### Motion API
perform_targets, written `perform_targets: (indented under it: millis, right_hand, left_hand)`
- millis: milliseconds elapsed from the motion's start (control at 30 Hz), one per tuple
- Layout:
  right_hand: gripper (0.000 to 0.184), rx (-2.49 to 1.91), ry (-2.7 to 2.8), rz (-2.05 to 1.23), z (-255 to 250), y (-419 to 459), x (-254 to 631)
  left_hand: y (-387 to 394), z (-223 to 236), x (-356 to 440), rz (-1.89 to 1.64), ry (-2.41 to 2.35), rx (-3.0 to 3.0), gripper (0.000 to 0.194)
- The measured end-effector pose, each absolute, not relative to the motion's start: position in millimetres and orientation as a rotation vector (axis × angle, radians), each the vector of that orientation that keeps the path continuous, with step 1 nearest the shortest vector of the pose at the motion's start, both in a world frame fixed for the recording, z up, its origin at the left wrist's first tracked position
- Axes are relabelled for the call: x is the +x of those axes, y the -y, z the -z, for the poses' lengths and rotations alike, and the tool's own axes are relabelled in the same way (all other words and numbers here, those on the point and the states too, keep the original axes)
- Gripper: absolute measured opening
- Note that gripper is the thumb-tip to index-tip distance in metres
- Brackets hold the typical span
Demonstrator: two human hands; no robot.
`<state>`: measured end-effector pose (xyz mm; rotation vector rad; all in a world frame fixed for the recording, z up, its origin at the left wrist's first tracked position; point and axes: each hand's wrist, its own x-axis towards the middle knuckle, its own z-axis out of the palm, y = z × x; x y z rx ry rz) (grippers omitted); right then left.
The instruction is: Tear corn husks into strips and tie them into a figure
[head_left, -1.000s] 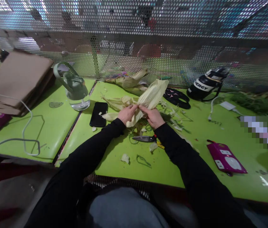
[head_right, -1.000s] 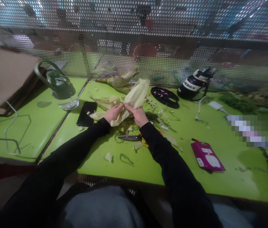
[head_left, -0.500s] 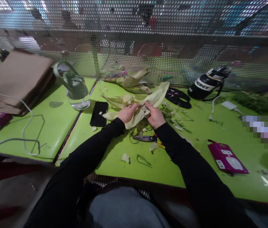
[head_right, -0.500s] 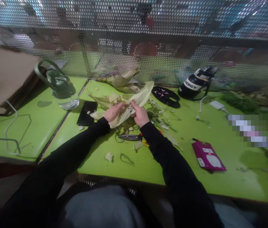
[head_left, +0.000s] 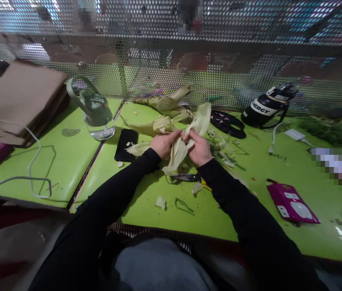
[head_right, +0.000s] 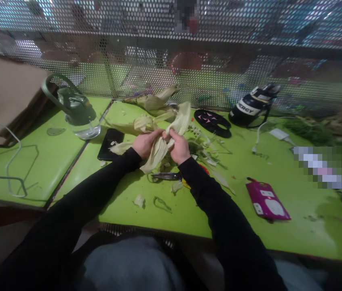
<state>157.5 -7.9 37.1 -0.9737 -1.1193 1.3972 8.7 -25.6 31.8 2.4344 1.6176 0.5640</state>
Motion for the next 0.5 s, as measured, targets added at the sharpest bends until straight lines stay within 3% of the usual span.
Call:
perform_targets:
  millis: [167,400,500]
  right_hand:
    - [0.049,-1.113,1.168,-1.341,-32,5,153]
    - [0.038,-1.275,1.290,-1.245,-27,5,157]
    - [0.023,-1.310,1.283,-1.267,-24,1,160]
  left_hand:
    - [23,-31,12,-0.453,-1.632,2.513,0.045]
    - [19,-24,14,-0.383,-1.699,2.496,0.041]
    - [18,-24,15,-0.363,-1.713,2.483,0.041]
